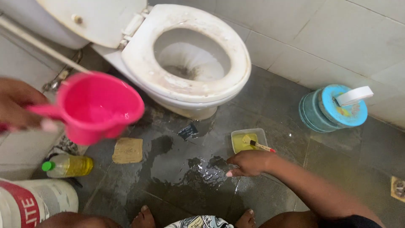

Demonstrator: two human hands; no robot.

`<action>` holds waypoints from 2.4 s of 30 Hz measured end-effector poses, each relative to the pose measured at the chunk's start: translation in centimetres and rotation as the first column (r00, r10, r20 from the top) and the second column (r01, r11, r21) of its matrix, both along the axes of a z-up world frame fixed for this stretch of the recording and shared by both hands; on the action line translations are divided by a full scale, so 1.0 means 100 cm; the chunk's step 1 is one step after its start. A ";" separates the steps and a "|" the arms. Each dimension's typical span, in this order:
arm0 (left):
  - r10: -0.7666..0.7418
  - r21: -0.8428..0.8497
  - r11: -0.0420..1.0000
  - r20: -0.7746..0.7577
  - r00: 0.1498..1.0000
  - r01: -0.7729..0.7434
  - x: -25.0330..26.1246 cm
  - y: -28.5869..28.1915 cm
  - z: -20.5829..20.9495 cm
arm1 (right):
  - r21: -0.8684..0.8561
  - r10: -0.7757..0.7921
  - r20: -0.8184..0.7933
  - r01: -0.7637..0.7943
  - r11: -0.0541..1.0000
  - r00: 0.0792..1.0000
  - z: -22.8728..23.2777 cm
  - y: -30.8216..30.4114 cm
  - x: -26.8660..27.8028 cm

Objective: Cleaning the exterior and interior surfaces of a toilet bowl using a brush and cleaning agents.

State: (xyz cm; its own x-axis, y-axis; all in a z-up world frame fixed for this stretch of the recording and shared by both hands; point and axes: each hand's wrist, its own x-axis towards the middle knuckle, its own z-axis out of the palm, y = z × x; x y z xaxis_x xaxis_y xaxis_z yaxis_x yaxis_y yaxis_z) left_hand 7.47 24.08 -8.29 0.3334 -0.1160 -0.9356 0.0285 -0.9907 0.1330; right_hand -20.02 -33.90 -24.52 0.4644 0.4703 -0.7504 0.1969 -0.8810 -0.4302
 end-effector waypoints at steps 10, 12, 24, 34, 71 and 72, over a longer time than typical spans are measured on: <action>-0.231 -0.390 0.907 -0.140 0.963 0.160 -0.145 -0.054 -0.216 | -0.036 0.094 -0.020 -0.095 0.995 0.995 -0.025 0.042 0.006; -0.269 -0.398 0.894 -0.114 0.956 0.205 -0.151 -0.060 -0.251 | -0.083 0.065 -0.035 -0.068 0.994 0.997 -0.023 0.049 0.007; -0.255 -0.468 0.857 -0.022 0.967 0.215 -0.133 -0.053 -0.393 | -0.066 -0.019 -0.026 0.017 0.998 0.999 -0.035 0.054 -0.002; -0.041 0.026 0.999 0.514 0.857 0.032 -0.077 -0.027 -0.446 | -0.046 -0.025 -0.022 0.024 0.999 0.999 -0.045 0.057 -0.021; -0.643 -0.296 0.465 0.535 0.549 0.834 -0.212 -0.177 -0.479 | -0.035 -0.045 0.053 0.047 0.998 0.998 -0.060 0.050 -0.036; -0.599 -0.377 0.504 0.496 0.629 0.777 -0.210 -0.178 -0.497 | -0.078 -0.049 0.025 0.051 0.996 0.998 -0.061 0.050 -0.034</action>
State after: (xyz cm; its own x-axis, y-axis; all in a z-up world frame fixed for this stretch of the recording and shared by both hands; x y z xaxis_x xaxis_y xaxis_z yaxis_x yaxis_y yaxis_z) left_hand -13.54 6.31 -57.99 0.1420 -0.8402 -0.5233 -0.7552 -0.4337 0.4914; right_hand -23.44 -28.92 -30.59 0.5037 0.3863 -0.7727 0.1608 -0.9208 -0.3554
